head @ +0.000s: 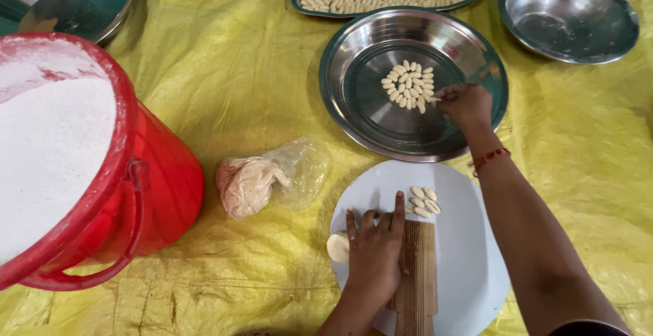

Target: The person rolls small pieces of dough into elongated shapes using a grooved wooden board and places them into a metal bowl. The person repeatedly takes dough from a larger mass, rolls it between palms, and presses it against the board to form uniform pieces.

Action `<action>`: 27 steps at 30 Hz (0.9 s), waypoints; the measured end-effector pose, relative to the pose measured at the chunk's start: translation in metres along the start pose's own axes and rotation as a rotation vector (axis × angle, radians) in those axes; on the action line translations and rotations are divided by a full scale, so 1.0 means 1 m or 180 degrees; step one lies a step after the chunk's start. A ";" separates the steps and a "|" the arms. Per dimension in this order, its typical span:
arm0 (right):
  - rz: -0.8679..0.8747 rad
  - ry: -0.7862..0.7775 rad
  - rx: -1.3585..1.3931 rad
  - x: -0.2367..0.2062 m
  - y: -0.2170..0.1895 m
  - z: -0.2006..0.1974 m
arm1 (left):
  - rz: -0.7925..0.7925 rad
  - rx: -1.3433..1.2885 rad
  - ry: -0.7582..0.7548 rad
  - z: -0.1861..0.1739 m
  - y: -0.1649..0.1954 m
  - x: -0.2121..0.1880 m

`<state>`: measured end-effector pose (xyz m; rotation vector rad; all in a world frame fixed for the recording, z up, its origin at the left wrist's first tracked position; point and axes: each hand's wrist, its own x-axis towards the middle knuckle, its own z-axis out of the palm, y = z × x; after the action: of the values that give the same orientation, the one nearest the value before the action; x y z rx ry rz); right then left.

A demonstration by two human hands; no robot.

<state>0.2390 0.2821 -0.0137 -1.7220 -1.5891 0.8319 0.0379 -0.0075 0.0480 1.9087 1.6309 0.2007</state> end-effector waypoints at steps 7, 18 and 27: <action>-0.0414 0.0303 -0.0924 0.002 0.014 0.022 | 0.0086 0.0053 0.0086 0.004 -0.001 0.002; -0.0352 0.0393 -0.0425 -0.003 0.011 0.023 | 0.0011 0.0105 -0.0030 -0.004 0.003 0.001; -0.0599 0.0384 -0.1589 -0.004 0.006 0.031 | 0.0001 0.0091 -0.0043 -0.003 0.003 0.002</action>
<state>0.2171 0.2789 -0.0371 -1.8684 -1.9495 0.2414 0.0398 -0.0053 0.0515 1.9275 1.6327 0.1651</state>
